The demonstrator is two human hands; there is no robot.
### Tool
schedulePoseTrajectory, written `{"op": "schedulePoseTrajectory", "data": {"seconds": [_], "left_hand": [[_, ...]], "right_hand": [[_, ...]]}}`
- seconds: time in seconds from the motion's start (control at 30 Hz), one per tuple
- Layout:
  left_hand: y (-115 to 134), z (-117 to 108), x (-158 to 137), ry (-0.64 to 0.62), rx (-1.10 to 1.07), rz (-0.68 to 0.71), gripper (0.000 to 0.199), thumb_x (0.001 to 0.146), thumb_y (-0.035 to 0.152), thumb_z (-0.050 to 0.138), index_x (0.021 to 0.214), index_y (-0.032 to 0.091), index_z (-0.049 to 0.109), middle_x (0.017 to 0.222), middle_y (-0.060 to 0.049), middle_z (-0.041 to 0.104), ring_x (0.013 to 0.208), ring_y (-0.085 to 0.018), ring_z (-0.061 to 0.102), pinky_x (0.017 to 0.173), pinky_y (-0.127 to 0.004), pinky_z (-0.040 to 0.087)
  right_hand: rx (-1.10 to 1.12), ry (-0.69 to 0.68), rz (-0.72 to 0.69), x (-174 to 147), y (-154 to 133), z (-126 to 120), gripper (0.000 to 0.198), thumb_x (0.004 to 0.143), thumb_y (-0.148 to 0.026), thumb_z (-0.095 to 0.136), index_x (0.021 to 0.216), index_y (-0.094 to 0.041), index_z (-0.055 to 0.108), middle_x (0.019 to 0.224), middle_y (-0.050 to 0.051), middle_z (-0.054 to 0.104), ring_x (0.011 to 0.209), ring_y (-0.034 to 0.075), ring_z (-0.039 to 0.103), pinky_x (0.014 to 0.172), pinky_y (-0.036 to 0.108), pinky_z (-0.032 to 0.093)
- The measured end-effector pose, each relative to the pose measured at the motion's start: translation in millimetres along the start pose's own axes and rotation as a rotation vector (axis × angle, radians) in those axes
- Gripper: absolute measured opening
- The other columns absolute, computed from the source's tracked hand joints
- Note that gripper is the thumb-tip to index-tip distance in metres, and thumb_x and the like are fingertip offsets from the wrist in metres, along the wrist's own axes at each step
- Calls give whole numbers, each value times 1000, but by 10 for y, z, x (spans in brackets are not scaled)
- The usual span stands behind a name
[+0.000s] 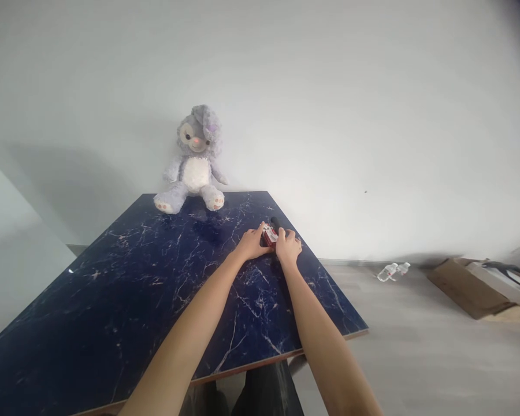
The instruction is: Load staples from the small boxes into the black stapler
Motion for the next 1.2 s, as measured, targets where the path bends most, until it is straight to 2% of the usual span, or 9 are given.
{"op": "schedulePoseTrajectory", "data": {"seconds": [0.23, 0.33, 0.43, 0.53, 0.63, 0.73, 0.83, 0.97, 1.2], "left_hand": [[156, -57, -122, 100, 83, 83, 93, 82, 59, 63, 155, 15, 26, 152, -19, 43, 134, -40, 43, 110, -51, 34], [253, -128, -356, 179, 77, 135, 72, 91, 48, 54, 153, 17, 31, 153, -16, 42, 136, -35, 41, 113, -51, 31], [215, -323, -747, 227, 72, 166, 59, 95, 40, 49, 150, 20, 38, 152, -15, 42, 140, -33, 37, 116, -51, 29], [-75, -682, -1206, 250, 92, 137, 52, 93, 36, 50, 143, 25, 48, 152, -11, 44, 140, -32, 39, 117, -52, 27], [-590, -1151, -1590, 345, 18, 4, 35, 89, 37, 54, 119, 24, 67, 132, -10, 62, 126, -31, 53, 111, -49, 37], [-1243, -1547, -1871, 628, -261, -359, 25, 86, 38, 52, 93, 20, 69, 89, -6, 72, 86, -23, 67, 84, -36, 52], [-1612, -1649, -2005, 840, -452, -599, 21, 81, 35, 50, 80, 19, 63, 72, -2, 64, 63, -16, 59, 61, -27, 47], [-1565, -1576, -1936, 756, -452, -588, 22, 80, 37, 53, 68, 20, 58, 65, 0, 60, 57, -14, 52, 57, -26, 40], [-1057, -1488, -1836, 460, -100, -291, 27, 89, 40, 50, 71, 21, 59, 59, 3, 56, 57, -15, 51, 61, -27, 37]], "right_hand": [[14, -1, -4, 17, 9, 19, 58, 92, -52, 37, 131, -13, 55, 126, 23, 63, 130, 38, 45, 107, 53, 25], [-13, 1, -23, 12, 1, 11, 59, 92, -51, 38, 135, -12, 52, 127, 21, 63, 132, 38, 41, 108, 53, 23], [-83, 102, -153, -44, -115, -71, 57, 94, -48, 38, 136, -11, 51, 131, 20, 61, 131, 37, 39, 108, 51, 22], [-119, 194, -369, -171, -327, -139, 47, 95, -44, 40, 126, -14, 58, 126, 17, 62, 124, 33, 44, 106, 46, 25], [-124, 95, -545, -306, -506, -68, 37, 98, -39, 37, 91, -19, 67, 93, 11, 68, 99, 26, 55, 100, 39, 31], [-114, -59, -678, -438, -612, 66, 46, 99, -39, 35, 62, -21, 55, 63, 4, 58, 71, 19, 53, 88, 32, 36], [-71, -151, -712, -532, -641, 153, 48, 98, -42, 39, 55, -22, 46, 55, 1, 51, 58, 16, 46, 69, 28, 36], [1, -202, -663, -570, -623, 175, 48, 97, -43, 40, 54, -22, 40, 51, -1, 48, 52, 14, 40, 58, 28, 31], [-4, -215, -681, -576, -602, 153, 49, 97, -44, 40, 54, -22, 38, 51, -1, 46, 52, 14, 40, 58, 28, 31]]}}
Point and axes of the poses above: each hand's wrist, its own x-axis towards the middle knuckle, its own z-axis out of the palm, y = z × x, the point moved 6 cm from there along x, towards the middle knuckle
